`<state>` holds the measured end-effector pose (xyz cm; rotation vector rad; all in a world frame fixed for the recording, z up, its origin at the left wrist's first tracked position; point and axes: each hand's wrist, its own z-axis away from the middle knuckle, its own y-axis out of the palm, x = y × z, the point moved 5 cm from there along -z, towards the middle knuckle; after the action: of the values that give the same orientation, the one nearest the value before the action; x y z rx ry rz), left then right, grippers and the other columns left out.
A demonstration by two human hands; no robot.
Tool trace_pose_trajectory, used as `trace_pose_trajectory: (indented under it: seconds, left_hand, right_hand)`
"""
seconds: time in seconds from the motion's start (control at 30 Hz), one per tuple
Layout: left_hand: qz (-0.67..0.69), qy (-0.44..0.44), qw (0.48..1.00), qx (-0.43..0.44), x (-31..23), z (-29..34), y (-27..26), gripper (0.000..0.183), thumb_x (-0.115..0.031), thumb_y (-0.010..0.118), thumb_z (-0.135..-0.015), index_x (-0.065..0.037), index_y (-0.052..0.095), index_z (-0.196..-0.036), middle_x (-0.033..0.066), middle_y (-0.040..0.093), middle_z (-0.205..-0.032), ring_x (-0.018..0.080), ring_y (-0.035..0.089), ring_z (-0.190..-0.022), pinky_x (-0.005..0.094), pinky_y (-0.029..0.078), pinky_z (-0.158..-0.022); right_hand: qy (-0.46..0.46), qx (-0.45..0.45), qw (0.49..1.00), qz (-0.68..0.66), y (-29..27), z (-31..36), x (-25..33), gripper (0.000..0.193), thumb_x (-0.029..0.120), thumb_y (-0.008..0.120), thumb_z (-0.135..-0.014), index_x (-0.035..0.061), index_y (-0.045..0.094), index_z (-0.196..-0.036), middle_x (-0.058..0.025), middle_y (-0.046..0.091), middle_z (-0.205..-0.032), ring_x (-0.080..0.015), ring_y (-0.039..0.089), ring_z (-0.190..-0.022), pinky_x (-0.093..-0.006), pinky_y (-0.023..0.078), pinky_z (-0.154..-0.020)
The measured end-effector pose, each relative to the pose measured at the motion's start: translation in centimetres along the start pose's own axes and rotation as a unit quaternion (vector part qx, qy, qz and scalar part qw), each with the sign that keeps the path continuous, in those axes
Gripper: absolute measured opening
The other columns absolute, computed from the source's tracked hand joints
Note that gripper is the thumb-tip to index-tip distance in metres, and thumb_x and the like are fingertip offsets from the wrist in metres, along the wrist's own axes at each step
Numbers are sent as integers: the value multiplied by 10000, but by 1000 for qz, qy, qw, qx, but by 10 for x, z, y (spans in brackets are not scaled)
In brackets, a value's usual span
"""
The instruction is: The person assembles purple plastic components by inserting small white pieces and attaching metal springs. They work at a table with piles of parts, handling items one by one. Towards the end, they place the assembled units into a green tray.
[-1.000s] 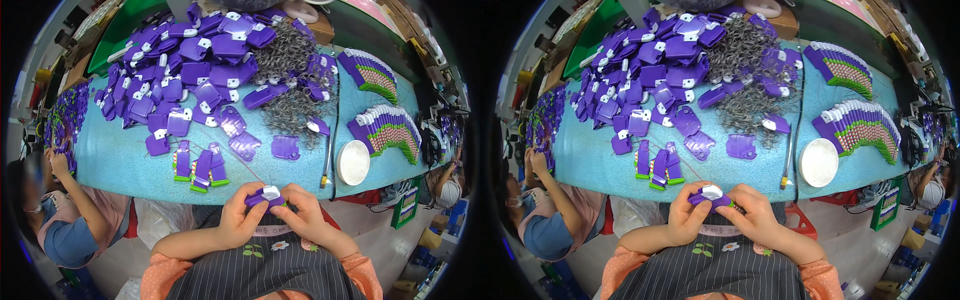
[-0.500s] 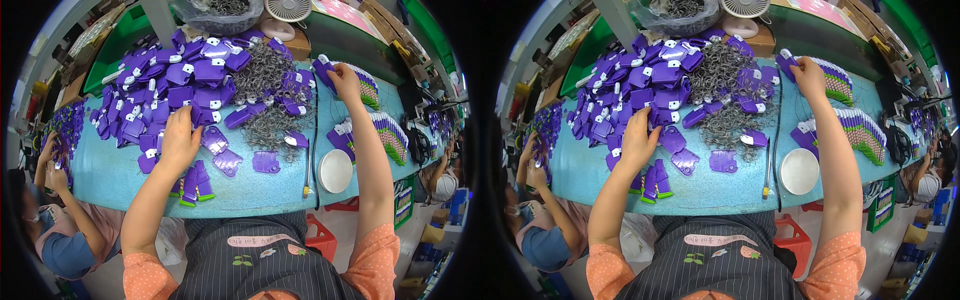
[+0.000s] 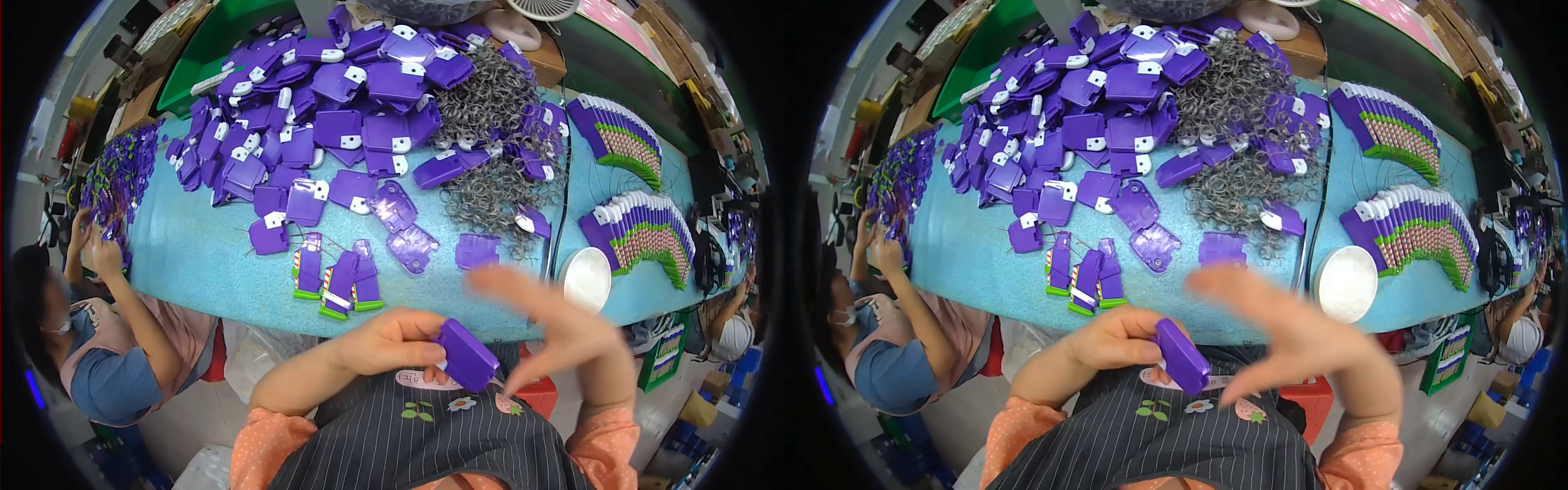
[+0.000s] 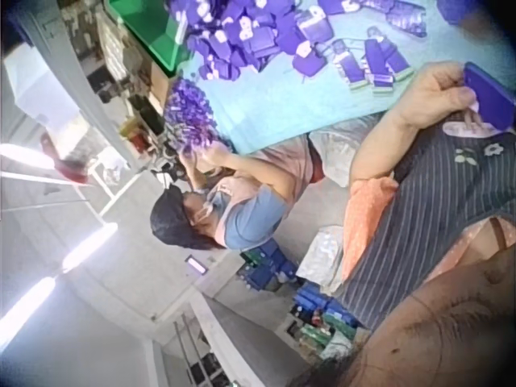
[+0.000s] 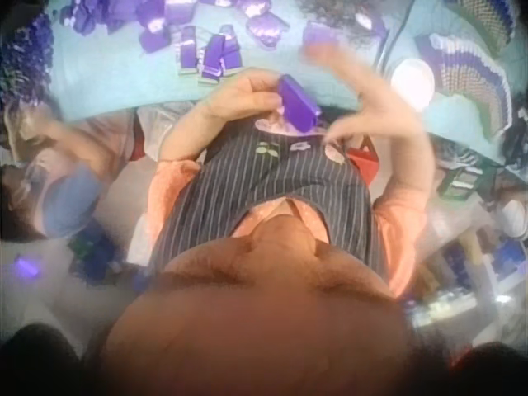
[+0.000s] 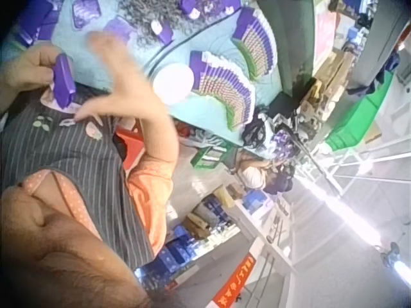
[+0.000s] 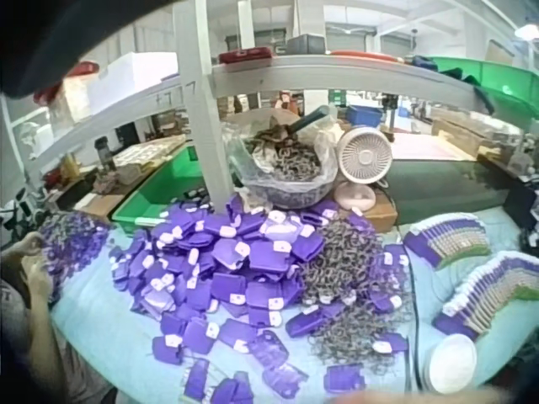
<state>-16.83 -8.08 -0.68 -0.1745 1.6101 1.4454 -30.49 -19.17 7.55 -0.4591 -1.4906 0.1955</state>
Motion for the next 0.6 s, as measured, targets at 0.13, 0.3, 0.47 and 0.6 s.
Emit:
trace_pose_trajectory:
  seconds: [0.13,0.3,0.47,0.6]
  left_hand:
    - [-7,-16,997,-74,15,-6,7,351,-148,548,-918,40,496,-1211,94,597,-1080,138,589,-889,264,484,-748]
    - [-463,177,849,-184,-5,19,33,561,-39,551,-861,43,310,-1361,186,618,-948,286,651,-807,386,513,-696]
    - [-496,138,830,-216,1,19,30,533,44,462,-833,57,313,-1345,234,595,-891,363,627,-743,395,494,-646]
    - [-396,133,860,-294,10,30,-3,467,24,430,-880,47,326,-1334,175,625,-948,257,651,-807,334,519,-705]
  right_hand:
    - [21,-147,980,-128,49,12,-15,765,217,832,-633,-7,435,-1248,-189,466,-1244,-334,437,-1191,-417,361,-986]
    - [109,-257,958,68,67,17,-24,657,119,807,-614,-7,451,-1150,-180,492,-1085,-324,515,-960,-398,443,-804]
    - [81,-297,947,89,82,9,-24,661,82,806,-601,-32,440,-1140,-192,478,-1064,-293,522,-886,-338,469,-700]
    - [60,-313,942,107,90,10,-26,686,74,812,-581,-52,432,-1138,-206,476,-1070,-299,535,-878,-334,473,-683]
